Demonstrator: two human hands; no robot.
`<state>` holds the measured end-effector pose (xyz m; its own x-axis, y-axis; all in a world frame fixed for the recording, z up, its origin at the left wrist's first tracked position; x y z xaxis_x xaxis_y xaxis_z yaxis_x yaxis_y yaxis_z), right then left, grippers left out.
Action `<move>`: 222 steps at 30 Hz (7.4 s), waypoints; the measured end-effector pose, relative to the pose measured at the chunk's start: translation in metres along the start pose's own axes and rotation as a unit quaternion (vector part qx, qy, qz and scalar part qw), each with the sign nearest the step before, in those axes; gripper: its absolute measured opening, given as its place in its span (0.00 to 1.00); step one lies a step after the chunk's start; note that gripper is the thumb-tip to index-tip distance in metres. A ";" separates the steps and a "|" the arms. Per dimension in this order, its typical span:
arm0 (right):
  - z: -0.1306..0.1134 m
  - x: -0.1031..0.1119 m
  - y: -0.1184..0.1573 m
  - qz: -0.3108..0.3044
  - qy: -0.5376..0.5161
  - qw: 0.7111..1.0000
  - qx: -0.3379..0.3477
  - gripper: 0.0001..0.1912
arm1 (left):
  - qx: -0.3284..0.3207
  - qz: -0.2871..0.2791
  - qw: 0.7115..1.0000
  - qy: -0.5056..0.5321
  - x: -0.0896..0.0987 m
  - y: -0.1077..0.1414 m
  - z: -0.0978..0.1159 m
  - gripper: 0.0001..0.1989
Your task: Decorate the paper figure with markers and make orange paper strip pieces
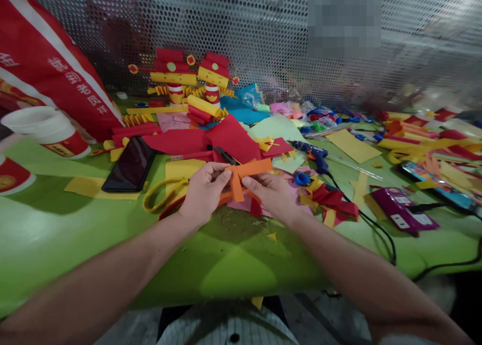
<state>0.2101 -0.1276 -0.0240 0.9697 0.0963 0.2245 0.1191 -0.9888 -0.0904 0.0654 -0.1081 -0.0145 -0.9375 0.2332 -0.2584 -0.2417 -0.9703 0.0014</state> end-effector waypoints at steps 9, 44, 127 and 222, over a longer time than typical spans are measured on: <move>-0.012 0.003 0.005 0.073 0.073 0.991 0.087 0.17 | 0.032 -0.031 0.999 -0.032 -0.007 0.005 -0.002 0.09; -0.033 0.000 0.018 0.049 0.567 0.734 0.371 0.12 | 0.123 -0.089 0.984 0.089 -0.008 0.007 0.000 0.10; -0.010 0.014 0.000 0.020 0.004 0.995 0.102 0.09 | 0.076 -0.138 0.987 -0.032 -0.006 0.004 0.006 0.05; -0.006 -0.005 0.001 -0.002 -0.186 0.981 -0.053 0.18 | 0.107 -0.158 0.981 0.012 -0.007 0.000 -0.002 0.13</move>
<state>0.2044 -0.1294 -0.0188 0.9823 0.1155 -0.1474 0.1190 -0.9928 0.0149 0.0721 -0.1102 -0.0142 -0.8017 0.5166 -0.3007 -0.5692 -0.8133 0.1205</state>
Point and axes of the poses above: each hand's wrist, its own y-axis away from the middle knuckle, its own x-axis out of the back of the hand, z = x × y, the point moved 3 cm from there along -y, towards the middle knuckle, and after that the axes turned 5 degrees about -z, right-handed, at the moved point
